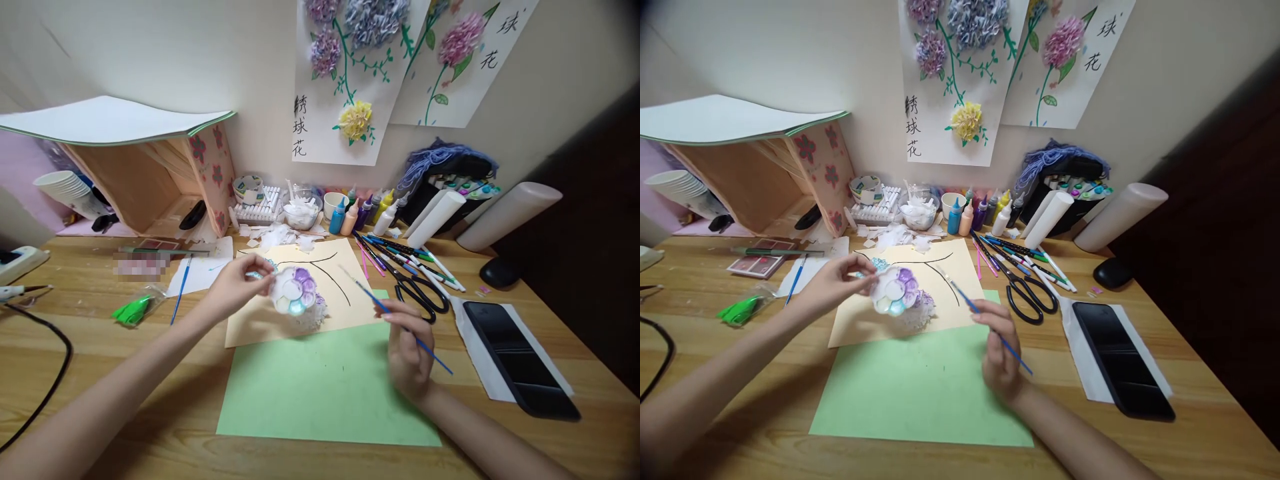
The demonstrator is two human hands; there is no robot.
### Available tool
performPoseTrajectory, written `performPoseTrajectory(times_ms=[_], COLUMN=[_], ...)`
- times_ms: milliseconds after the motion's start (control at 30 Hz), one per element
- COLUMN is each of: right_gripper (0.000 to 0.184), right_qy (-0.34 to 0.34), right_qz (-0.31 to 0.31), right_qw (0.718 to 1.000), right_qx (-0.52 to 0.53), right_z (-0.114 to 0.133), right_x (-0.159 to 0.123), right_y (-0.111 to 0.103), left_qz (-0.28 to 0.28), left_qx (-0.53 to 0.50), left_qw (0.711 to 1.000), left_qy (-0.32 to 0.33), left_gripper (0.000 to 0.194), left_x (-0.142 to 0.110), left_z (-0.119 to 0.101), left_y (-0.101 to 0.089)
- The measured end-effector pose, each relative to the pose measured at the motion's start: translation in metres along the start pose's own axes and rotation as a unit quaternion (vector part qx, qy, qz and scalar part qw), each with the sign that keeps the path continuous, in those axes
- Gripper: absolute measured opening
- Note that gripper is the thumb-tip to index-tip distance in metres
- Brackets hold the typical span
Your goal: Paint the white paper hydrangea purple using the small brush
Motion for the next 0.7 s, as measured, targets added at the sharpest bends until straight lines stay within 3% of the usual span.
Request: performPoseTrajectory(times_ms=[100, 167, 267, 400, 467, 567, 633, 700], right_gripper=[0.021, 0.02, 0.018, 0.012, 0.016, 0.019, 0.02, 0.022], right_qy=[0.054, 0.092, 0.135, 0.202, 0.219, 0.24, 0.261, 0.284], right_qz=[-0.105, -0.141, -0.174, -0.194, -0.199, -0.209, -0.208, -0.199], right_qw=[0.993, 0.985, 0.974, 0.953, 0.946, 0.937, 0.93, 0.923], right_qx=[0.03, 0.036, 0.054, 0.118, 0.132, 0.144, 0.153, 0.165], right_z=[-0.012, -0.018, -0.027, -0.04, -0.044, -0.048, -0.05, -0.051], right_x=[0.014, 0.022, 0.029, 0.03, 0.03, 0.029, 0.029, 0.027], right_y=[-0.003, -0.006, -0.013, -0.017, -0.017, -0.016, -0.013, -0.01], left_qz=[0.014, 0.043, 0.105, 0.155, 0.145, 0.075, 0.011, -0.061], left_qx=[0.041, 0.063, 0.123, 0.205, 0.239, 0.271, 0.281, 0.283], left_qw=[0.998, 0.995, 0.985, 0.963, 0.956, 0.952, 0.951, 0.949], left_qy=[0.049, 0.058, 0.066, 0.082, 0.093, 0.118, 0.129, 0.122], left_gripper=[0.027, 0.023, 0.019, 0.02, 0.019, 0.012, 0.014, 0.024], left_x=[0.039, 0.064, 0.095, 0.116, 0.119, 0.105, 0.082, 0.049], left_z=[-0.033, -0.048, -0.057, -0.06, -0.064, -0.071, -0.068, -0.051], left_y=[0.014, 0.028, 0.054, 0.082, 0.089, 0.084, 0.067, 0.038])
Point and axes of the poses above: each hand's wrist, its own x-axis towards the middle knuckle, its own y-axis out of the palm, z = x × y, the point moved 4 cm from there along x, towards the middle knuckle, and after that the axes turned 14 degrees about -y, right-handed, at the moved point
